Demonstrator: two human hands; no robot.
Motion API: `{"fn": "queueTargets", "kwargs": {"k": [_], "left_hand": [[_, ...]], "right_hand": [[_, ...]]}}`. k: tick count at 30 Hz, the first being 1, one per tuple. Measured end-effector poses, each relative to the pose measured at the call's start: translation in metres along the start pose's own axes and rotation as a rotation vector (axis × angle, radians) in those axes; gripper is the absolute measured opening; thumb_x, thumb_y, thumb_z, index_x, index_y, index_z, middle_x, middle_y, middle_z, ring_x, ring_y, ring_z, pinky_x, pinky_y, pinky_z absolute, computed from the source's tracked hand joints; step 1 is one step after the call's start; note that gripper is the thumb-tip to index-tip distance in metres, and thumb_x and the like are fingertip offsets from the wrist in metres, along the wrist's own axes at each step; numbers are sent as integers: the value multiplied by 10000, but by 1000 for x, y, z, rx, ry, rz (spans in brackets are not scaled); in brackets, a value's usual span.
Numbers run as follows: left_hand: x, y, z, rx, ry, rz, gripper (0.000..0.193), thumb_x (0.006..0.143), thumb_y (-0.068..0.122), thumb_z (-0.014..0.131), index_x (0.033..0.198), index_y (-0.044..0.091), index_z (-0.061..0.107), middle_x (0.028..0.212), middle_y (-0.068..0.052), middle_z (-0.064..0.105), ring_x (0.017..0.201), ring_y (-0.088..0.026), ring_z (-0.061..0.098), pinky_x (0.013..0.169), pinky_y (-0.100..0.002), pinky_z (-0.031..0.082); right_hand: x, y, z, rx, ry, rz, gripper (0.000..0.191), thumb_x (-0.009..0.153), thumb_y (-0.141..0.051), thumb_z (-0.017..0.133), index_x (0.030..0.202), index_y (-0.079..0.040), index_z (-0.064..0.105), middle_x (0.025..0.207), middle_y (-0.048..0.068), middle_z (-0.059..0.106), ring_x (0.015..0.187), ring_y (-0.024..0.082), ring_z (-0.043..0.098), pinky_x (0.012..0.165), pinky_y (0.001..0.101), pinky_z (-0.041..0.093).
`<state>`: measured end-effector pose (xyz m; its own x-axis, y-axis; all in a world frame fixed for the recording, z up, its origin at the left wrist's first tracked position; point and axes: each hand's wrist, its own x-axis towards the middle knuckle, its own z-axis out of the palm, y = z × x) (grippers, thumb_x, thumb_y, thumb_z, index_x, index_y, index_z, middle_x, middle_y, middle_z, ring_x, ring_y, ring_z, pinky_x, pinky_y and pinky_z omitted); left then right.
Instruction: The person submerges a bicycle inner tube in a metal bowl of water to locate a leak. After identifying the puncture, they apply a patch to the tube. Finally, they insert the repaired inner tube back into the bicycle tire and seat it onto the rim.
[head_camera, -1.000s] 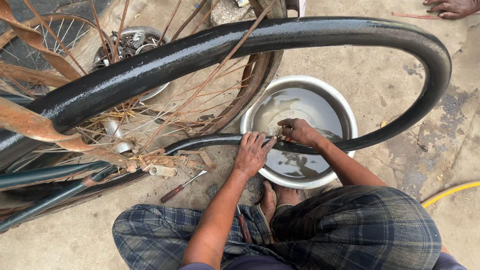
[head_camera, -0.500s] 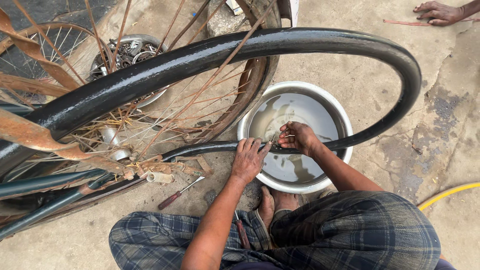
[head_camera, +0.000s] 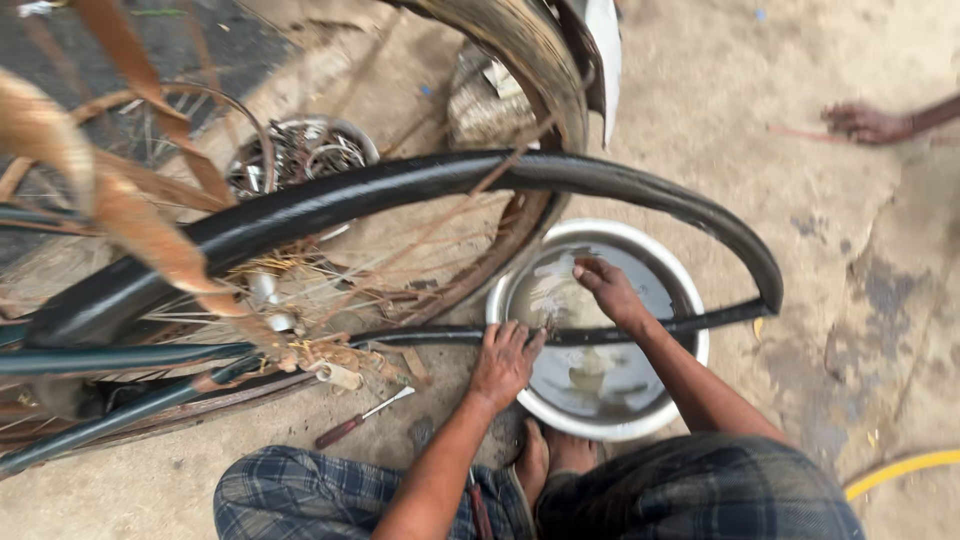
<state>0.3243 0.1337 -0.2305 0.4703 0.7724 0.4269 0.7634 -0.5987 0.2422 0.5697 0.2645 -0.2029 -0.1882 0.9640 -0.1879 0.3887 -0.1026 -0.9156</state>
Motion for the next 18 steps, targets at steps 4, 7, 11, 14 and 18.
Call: {"fn": "queueTargets", "kwargs": {"k": [4, 7, 11, 14, 18], "left_hand": [[-1, -3, 10, -38, 14, 4, 461, 934, 151, 517, 1380, 83, 610, 1230, -192, 628, 1229, -370, 539, 1080, -550, 365], [-1, -5, 15, 9, -25, -6, 444, 947, 148, 513, 1374, 82, 614, 1224, -184, 622, 1233, -357, 541, 1077, -547, 365], [0, -7, 16, 12, -71, -31, 441, 965, 164, 515, 1390, 89, 607, 1201, -175, 610, 1208, -342, 535, 1068, -546, 359], [4, -9, 17, 39, -180, -62, 458, 967, 167, 501, 1412, 89, 579, 1223, -181, 595, 1235, -334, 516, 1092, -547, 337], [7, -10, 19, 102, -242, -75, 481, 975, 162, 462, 1445, 108, 545, 1304, -214, 563, 1266, -328, 489, 1122, -542, 296]], "right_hand": [[48, -61, 1, 477, -29, 11, 528, 1065, -482, 546, 1330, -25, 579, 1269, 109, 666, 1207, 262, 646, 994, 407, 504], [79, -108, 5, 758, -142, -83, 443, 1028, -444, 585, 1288, -86, 622, 1254, 85, 689, 1157, 229, 671, 1002, 400, 531], [102, -143, 8, 899, -398, -78, 388, 967, -394, 639, 1182, -81, 718, 1148, 93, 747, 1044, 222, 711, 959, 396, 566], [107, -146, 8, 930, -443, -164, 338, 950, -336, 700, 1159, -71, 725, 1115, 78, 745, 1040, 213, 695, 944, 391, 569], [107, -140, -11, 558, -108, -311, 244, 971, -202, 731, 1141, -39, 666, 1092, 109, 737, 1031, 200, 682, 960, 345, 557]]}}
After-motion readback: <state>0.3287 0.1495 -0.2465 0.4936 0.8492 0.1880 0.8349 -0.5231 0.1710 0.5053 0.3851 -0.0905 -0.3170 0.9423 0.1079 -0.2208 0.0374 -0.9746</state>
